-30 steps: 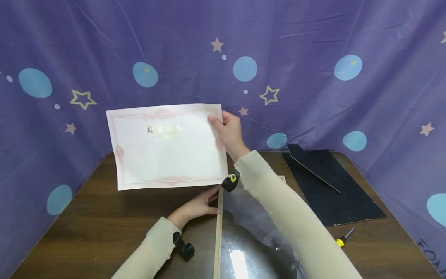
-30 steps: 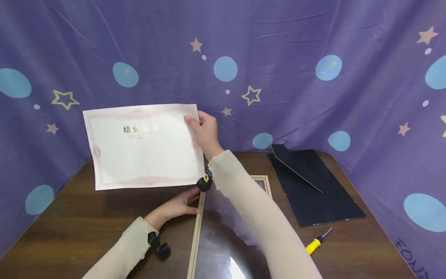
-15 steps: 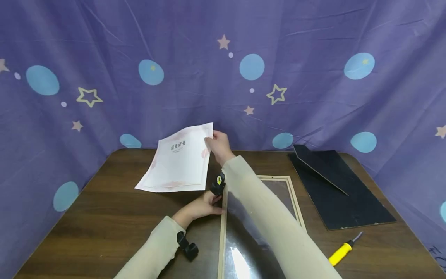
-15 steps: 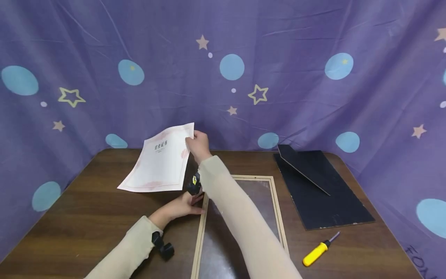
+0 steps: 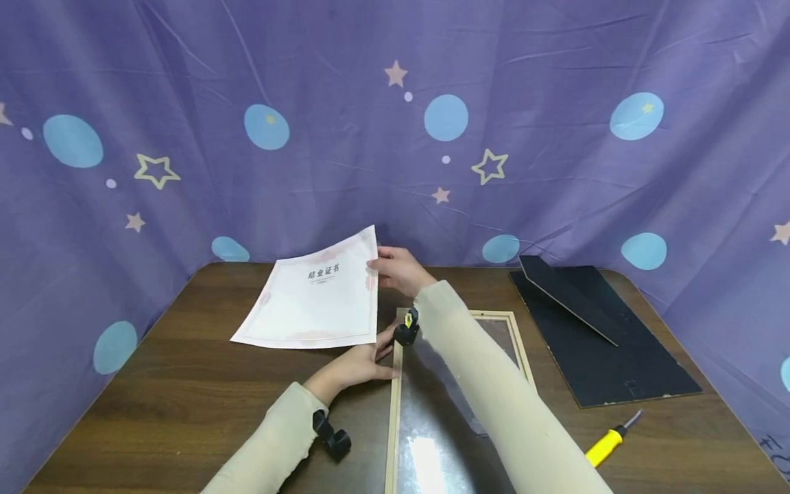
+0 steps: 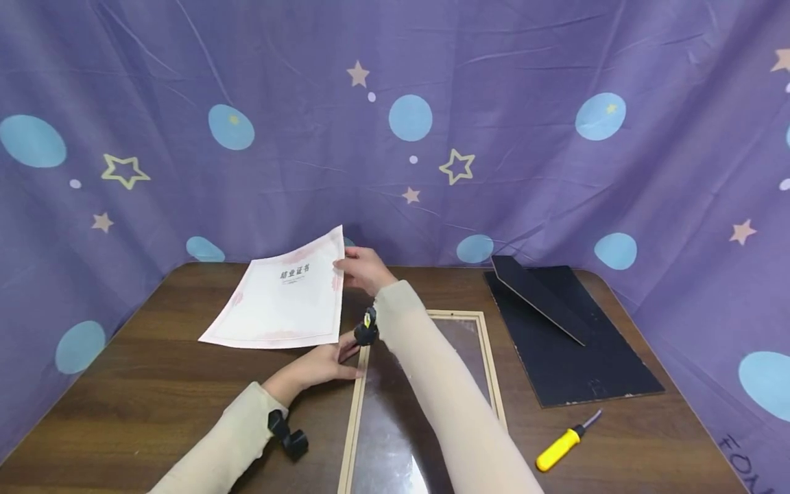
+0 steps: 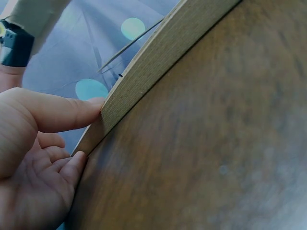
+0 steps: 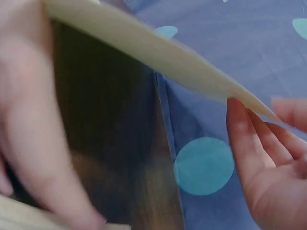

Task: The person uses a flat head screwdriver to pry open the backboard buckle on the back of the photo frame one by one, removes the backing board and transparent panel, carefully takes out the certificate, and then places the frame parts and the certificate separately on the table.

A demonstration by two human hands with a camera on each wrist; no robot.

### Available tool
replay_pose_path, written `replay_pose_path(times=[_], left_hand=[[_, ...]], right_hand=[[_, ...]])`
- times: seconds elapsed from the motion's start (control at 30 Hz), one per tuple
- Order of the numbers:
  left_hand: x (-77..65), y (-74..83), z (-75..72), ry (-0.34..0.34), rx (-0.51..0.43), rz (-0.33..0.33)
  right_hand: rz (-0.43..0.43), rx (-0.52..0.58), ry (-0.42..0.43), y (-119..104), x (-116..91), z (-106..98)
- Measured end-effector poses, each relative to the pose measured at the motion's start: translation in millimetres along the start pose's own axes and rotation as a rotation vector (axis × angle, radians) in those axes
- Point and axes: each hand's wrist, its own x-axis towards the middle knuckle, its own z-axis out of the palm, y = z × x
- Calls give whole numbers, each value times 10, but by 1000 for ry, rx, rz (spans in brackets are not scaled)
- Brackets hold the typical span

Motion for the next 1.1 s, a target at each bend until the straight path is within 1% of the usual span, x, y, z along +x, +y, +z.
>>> replay_pose_path(times=[0.1, 0.13, 0.2, 0.27, 0.4, 0.47, 0.53, 0.6, 0.7, 0.83, 1.0, 1.1], left_hand=[[-10, 11, -17, -20, -30, -37], [-16, 13, -23, -26, -38, -48], [-26, 19, -33, -32, -45, -60], [-41, 29, -42, -25, -27, -48], [-49, 26, -50, -3, 20, -4], [-37, 22, -51, -2, 41, 20], [-27, 21, -53, -1, 49, 26], [-22, 22, -54, 1, 47, 31], [-21, 19, -57, -1, 27, 37], [-24, 15, -58, -8, 9, 50], [-21, 30, -33, -6, 18, 40], [-13, 47, -7, -8, 26, 27]], right_hand=[[22, 11, -89, 72, -19, -50], [26, 10, -105, 96, -22, -64], [33, -2, -97, 124, -42, -90], [33, -22, -53, 136, -55, -107], [21, -105, 126, 107, -83, -116], [10, -108, 205, 113, -71, -131], [0, -84, 257, 136, -52, -158], [-1, -28, 279, 172, -28, -190], [18, 59, 266, 231, -5, -238], [39, 136, 255, 284, -7, -260], [17, 152, 312, 328, -16, -266], [-2, 134, 351, 369, -9, -302]])
